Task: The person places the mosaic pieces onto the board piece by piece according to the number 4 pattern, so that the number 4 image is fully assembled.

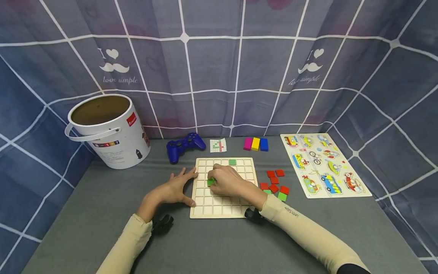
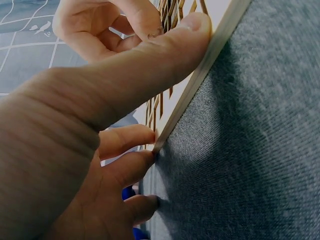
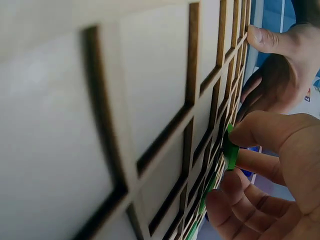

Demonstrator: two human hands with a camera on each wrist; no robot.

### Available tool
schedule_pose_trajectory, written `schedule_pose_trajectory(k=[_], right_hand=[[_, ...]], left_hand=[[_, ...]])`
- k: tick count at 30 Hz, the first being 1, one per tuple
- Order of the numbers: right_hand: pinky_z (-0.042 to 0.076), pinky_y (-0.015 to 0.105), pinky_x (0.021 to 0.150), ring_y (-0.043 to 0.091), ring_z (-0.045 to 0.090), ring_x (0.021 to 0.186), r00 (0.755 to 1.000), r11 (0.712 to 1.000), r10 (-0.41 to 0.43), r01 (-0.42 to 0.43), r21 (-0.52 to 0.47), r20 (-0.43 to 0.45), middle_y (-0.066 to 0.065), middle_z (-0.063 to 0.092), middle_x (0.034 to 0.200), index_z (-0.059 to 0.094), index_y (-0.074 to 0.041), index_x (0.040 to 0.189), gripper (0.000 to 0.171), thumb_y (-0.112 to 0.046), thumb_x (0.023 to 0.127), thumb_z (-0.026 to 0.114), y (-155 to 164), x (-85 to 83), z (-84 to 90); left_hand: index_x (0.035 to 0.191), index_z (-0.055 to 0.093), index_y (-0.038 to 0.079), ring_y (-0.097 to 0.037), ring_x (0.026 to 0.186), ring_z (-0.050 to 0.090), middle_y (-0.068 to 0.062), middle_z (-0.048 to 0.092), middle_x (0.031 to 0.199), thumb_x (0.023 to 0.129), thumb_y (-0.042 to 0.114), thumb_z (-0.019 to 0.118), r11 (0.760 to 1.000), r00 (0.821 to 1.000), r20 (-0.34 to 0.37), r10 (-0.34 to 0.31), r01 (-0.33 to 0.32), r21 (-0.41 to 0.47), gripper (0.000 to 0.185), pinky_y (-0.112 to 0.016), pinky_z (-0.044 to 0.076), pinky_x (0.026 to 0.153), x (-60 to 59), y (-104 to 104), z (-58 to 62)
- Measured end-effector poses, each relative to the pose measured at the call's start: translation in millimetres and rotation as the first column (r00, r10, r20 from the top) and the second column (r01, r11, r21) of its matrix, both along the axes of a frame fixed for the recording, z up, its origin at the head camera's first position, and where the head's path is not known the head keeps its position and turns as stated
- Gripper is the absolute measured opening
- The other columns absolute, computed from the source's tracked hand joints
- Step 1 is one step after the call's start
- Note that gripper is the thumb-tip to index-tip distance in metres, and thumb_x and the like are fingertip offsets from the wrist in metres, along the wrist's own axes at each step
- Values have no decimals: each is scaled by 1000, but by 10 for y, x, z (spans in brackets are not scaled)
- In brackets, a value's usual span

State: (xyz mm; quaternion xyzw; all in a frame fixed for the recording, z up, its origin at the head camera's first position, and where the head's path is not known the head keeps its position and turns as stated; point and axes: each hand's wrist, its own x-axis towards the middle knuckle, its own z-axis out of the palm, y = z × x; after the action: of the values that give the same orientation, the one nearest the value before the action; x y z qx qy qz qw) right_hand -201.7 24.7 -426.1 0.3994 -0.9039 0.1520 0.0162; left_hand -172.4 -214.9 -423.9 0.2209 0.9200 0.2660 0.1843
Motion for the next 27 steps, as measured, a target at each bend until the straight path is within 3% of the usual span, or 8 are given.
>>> schedule_pose_trajectory(k=[7, 14, 18, 22, 27], right_hand=[[38, 22, 52, 10, 46, 66, 1000, 1000, 5, -6, 29, 25, -4, 54, 84, 75, -12, 98, 16, -14, 82, 73, -74, 0, -25], [47, 28, 61, 11, 53, 72, 999, 1000, -19, 19, 15, 47, 0, 63, 97, 74, -11, 110, 27, -20, 84, 74, -17, 20, -6], [51, 32, 69, 11, 56, 77, 998, 996, -29, 34, -79, 60, 2, 67, 104, 73, -10, 112, 29, -21, 85, 72, 161, 76, 65], [49, 30, 65, 9, 53, 68, 999, 987, -18, 26, -156, 51, 1, 69, 100, 75, -9, 108, 23, -20, 88, 72, 411, 143, 118], [45, 26, 58, 5, 50, 62, 996, 983, -64, 74, -168, 66, -1, 69, 94, 75, -10, 105, 20, -20, 87, 75, 789, 258, 125]], left_hand=[[155, 36, 9, -44, 149, 3, -12, 14, 166, 70, 38, 91, 1000, 1000, -1, -3, 3, -2, 106, -70, 2, 112, 5, 6, 9], [154, 37, 8, -45, 149, 4, -13, 15, 166, 69, 38, 92, 1000, 1000, -14, -5, 5, 6, 106, -71, 2, 112, 8, -6, -16], [155, 36, 9, -44, 149, 3, -12, 15, 166, 69, 38, 92, 1000, 1000, -4, 3, -3, 7, 106, -70, 1, 112, 15, -1, -30], [154, 37, 7, -45, 149, 3, -13, 15, 166, 69, 37, 92, 1000, 1000, -13, 4, -4, 9, 106, -71, 2, 112, 17, -6, -37], [155, 36, 9, -43, 150, 3, -10, 14, 166, 69, 36, 92, 1000, 1000, -5, 11, -11, -3, 107, -69, 1, 113, 7, 8, -34]])
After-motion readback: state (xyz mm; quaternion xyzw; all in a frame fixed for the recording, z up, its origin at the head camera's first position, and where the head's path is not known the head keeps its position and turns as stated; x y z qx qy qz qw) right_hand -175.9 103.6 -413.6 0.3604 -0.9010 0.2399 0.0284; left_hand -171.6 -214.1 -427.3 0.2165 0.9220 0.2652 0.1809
